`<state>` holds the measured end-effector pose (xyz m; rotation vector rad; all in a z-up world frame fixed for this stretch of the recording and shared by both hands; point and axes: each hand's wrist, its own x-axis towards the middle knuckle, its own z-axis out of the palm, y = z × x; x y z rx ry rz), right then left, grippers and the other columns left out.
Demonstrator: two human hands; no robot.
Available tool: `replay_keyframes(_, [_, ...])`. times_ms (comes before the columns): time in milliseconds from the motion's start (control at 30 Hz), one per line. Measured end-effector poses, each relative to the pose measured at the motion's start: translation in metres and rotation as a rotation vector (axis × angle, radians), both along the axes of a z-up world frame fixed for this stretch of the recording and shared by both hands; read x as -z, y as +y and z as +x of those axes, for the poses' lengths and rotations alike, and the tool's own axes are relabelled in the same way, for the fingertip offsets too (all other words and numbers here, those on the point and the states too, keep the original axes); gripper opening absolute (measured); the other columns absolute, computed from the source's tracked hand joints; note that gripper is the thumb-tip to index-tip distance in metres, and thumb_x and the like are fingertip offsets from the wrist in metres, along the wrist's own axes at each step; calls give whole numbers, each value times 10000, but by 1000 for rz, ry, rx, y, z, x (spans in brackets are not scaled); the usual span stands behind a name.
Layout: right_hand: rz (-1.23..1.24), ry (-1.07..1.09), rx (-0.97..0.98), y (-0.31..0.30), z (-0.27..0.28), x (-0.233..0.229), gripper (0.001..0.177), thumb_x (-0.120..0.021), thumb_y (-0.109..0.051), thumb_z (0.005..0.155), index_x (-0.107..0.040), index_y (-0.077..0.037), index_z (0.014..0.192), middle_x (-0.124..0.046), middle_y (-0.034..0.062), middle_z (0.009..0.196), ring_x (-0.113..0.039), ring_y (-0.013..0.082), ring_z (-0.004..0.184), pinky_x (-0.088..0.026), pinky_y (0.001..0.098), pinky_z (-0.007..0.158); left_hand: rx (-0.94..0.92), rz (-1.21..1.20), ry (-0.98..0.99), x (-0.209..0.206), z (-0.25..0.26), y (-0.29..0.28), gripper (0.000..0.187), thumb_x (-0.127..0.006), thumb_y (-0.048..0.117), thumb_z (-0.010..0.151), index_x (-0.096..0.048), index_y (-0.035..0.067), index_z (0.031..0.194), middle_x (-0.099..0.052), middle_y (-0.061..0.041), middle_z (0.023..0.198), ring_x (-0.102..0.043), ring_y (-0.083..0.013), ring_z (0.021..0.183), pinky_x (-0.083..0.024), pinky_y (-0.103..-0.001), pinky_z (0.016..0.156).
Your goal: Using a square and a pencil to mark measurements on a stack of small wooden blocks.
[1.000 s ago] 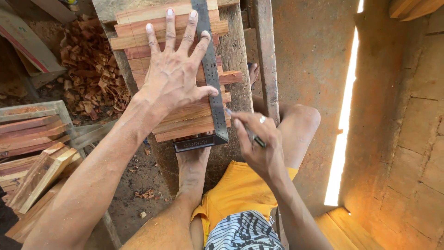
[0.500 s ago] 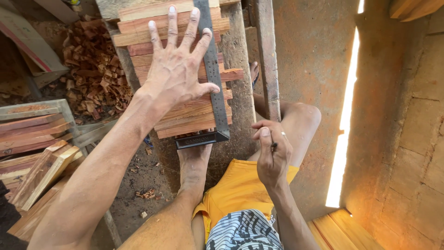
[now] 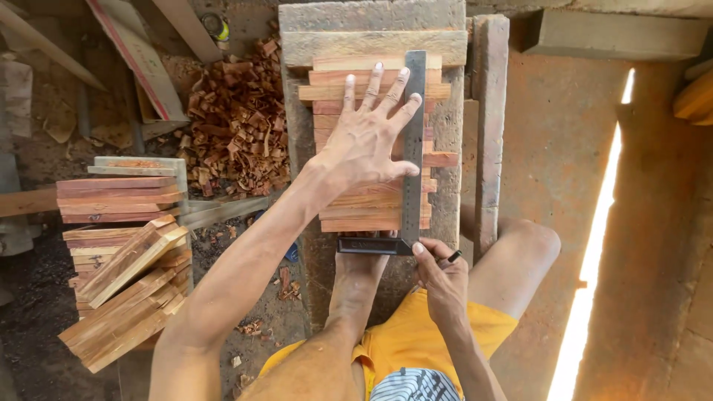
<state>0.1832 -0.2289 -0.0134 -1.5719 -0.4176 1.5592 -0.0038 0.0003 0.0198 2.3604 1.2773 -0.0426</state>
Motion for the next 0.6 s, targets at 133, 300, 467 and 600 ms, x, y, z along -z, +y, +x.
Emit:
replay_keyframes(133, [55, 31, -28, -5, -24, -11, 158, -702, -105, 956, -730, 26, 1038, -574, -24, 667, -438, 36, 495, -353, 234, 438, -302, 236, -483, -2, -47, -18, 649, -630, 494, 1080, -475, 68, 1544, -568, -219, 1558, -576, -344, 1402, -516, -521, 1167])
replay_keyframes(300, [23, 77, -167, 10, -82, -19, 187, -699, -123, 947, -752, 16, 1060, -583, -37, 618, -422, 39, 457, -311, 239, 403, -799, -262, -706, -25, -92, -10, 451, -578, 341, 1038, -575, 55, 1387, -764, -88, 916, -712, -130, 652, -591, -271, 515])
replay_keyframes(467, [-117, 235, -157, 18, -123, -3, 154, -724, -131, 953, -748, -4, 1037, -489, -72, 565, -359, 25, 447, -283, 227, 426, -852, -310, -673, -16, -111, -6, 254, -610, 216, 1055, -702, -15, 1109, -687, -62, 744, -638, -77, 609, -591, -241, 512])
replay_keyframes(600, [-141, 188, -186, 20, -134, 5, 164, -716, -155, 963, -741, -9, 1034, -459, -77, 547, -349, 31, 433, -316, 240, 424, -846, -306, -736, -9, -115, -6, 177, -686, 151, 977, -699, -8, 1053, -696, -24, 744, -646, -74, 591, -572, -236, 503])
